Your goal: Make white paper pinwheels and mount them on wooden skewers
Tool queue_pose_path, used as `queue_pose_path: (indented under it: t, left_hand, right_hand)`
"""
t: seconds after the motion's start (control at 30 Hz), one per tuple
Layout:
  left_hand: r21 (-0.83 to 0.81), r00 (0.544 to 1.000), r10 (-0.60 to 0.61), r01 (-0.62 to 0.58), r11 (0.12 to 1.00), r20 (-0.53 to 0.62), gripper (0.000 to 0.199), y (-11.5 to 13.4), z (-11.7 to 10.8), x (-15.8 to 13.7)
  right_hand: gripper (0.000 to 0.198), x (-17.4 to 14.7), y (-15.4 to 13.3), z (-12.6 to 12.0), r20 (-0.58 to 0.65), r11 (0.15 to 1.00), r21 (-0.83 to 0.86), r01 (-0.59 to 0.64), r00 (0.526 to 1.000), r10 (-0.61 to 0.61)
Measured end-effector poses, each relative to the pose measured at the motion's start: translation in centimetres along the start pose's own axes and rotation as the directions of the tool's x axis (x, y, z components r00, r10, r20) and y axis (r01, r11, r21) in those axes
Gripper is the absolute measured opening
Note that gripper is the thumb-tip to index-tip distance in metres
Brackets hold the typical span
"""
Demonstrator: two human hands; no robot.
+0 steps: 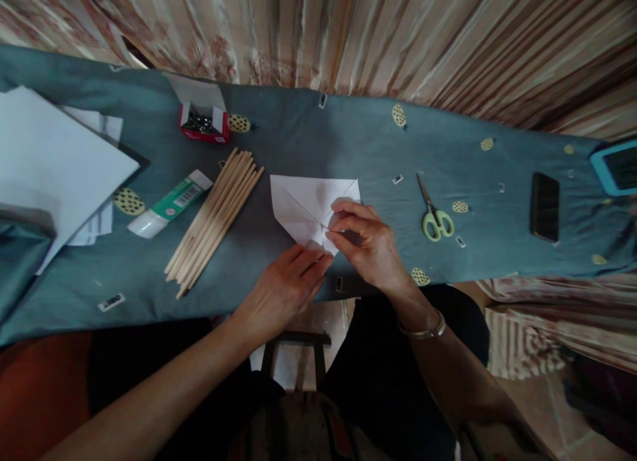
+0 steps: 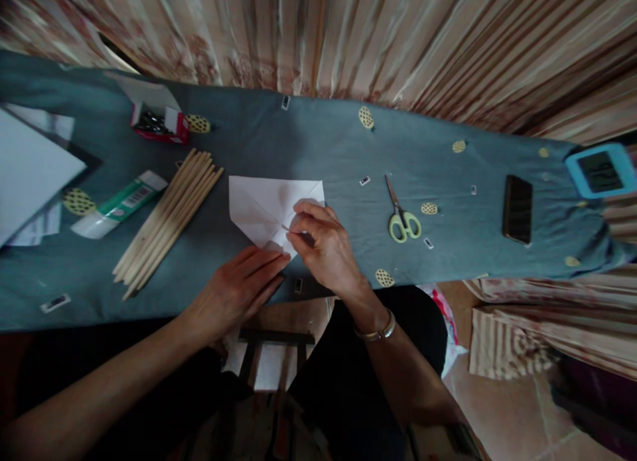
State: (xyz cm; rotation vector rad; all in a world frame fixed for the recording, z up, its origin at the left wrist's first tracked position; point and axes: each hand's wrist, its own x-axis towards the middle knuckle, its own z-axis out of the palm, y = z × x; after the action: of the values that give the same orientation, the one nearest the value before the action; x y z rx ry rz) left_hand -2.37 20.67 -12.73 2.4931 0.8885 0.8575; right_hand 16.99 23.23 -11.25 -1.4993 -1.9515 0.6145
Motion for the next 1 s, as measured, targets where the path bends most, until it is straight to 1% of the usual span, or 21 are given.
queue_pose_path:
  t: [0.23,0.4,0.77,1.0]
  left_hand:
    - [-0.001,1.0,-0.017,0.017,1.0,0.026,0.024,0.09,-0.14,0.14]
    - [0.018,1.0,0.0,0.0,1.0,0.006,0.023,0.07,-0.15,0.18]
    - [0.034,1.0,-0.003,0.002,0.999,0.031,0.022,0.2,-0.19,0.09]
    - [-0.008,0.999,-0.011,0.011,1.0,0.035,0.024,-0.05,-0.03,0.03]
  right_hand:
    - [0.009,-0.07,0.21,0.27,-0.007,1.0,-0.021,-0.008,1.0,0.007]
    - [0.008,-0.08,0.31,0.34,-0.003,1.0,-0.014,-0.01,1.0,0.01]
    - [0.008,-0.06,0.21,0.34,-0.006,1.0,-0.008,-0.008,1.0,0.008]
    - [0.009,-0.23,-0.04,0.4,-0.025,0.999,-0.04,0.004,1.0,-0.005]
